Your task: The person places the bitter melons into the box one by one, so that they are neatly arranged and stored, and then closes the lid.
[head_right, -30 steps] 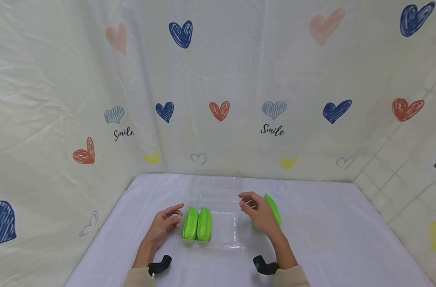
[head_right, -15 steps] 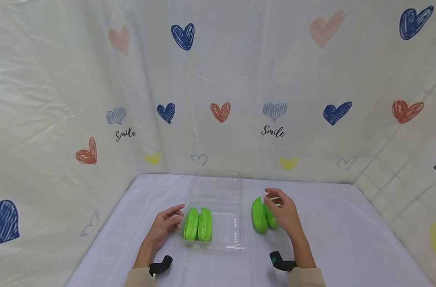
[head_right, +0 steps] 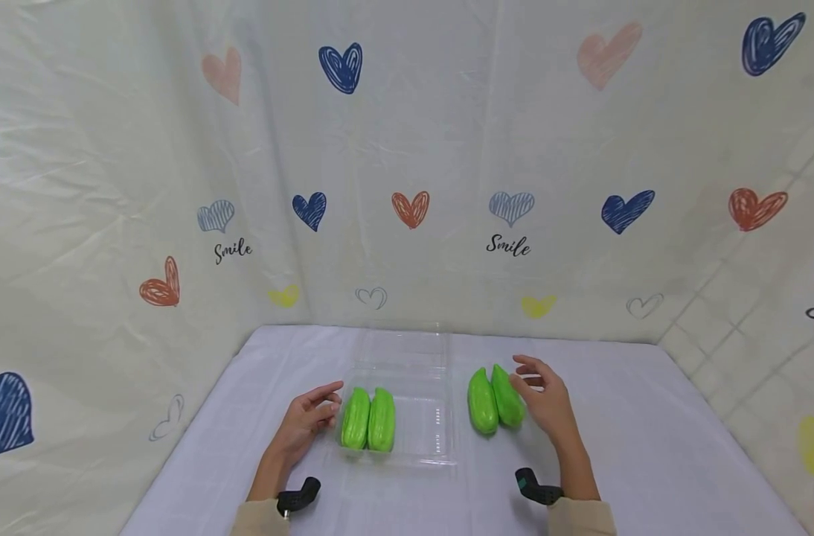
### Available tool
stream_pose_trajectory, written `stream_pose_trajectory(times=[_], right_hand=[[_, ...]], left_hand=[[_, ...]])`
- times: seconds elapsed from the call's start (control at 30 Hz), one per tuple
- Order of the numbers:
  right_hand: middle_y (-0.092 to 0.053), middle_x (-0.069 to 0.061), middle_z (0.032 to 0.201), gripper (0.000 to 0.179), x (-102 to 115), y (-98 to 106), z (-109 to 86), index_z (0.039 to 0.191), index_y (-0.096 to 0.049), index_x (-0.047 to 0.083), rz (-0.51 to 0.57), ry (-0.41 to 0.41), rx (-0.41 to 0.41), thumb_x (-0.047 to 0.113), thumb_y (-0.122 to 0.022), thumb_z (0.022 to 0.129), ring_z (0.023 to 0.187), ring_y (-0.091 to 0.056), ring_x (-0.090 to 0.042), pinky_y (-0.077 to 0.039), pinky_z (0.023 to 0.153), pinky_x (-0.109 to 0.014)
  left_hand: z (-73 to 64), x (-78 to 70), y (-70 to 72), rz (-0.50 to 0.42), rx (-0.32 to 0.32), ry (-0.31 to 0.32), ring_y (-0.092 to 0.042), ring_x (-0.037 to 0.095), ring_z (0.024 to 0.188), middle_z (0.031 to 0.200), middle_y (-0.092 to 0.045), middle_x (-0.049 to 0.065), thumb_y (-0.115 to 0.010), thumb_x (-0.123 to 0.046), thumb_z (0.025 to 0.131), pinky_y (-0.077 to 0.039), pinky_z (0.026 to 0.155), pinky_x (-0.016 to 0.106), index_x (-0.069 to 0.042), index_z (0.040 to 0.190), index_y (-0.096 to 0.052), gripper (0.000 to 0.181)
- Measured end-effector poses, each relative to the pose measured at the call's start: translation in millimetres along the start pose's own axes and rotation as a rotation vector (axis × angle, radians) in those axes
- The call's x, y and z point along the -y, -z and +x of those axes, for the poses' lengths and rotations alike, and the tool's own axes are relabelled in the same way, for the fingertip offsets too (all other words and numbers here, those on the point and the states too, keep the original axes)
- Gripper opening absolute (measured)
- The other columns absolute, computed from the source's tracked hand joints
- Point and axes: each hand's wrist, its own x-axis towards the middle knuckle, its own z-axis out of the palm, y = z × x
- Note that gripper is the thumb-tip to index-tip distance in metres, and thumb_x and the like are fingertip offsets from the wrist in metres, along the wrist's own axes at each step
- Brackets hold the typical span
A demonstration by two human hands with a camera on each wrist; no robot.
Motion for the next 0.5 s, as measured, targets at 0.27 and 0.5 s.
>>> stream_pose_trajectory(times=[0.27, 0.5], right_hand=[[-0.055, -0.022, 0.142, 0.054, -20, -4, 3.2, 0.149, -0.051, 0.013, -0.040, -0.086, 0.050, 0.036, -0.062, 0.102, 0.125, -0.054, -0.038, -0.047, 0.083, -0.030], [-0.046, -0.025, 0.149, 0.060, -32, -7, 3.6, 0.153, -0.045, 0.013, -0.040, -0.144, 0.123, 0.039, -0.062, 0.102, 0.130, -0.052, -0.045, -0.052, 0.094, -0.048]], left_hand=[[0.3, 0.0, 0.6, 0.000, 0.005, -0.010, -0.061, 0.011, 0.069, 0.104, -0.062, 0.003, -0.074, -0.007, 0.090, -0.055, 0.066, 0.023, 0.000, 0.144, -0.056, 0.057], [1.0, 1.6, 1.8, -0.003, 0.020, -0.013, -0.061, 0.010, 0.069, 0.105, -0.062, 0.003, -0.073, -0.008, 0.092, -0.055, 0.067, 0.023, 0.001, 0.144, -0.055, 0.056]])
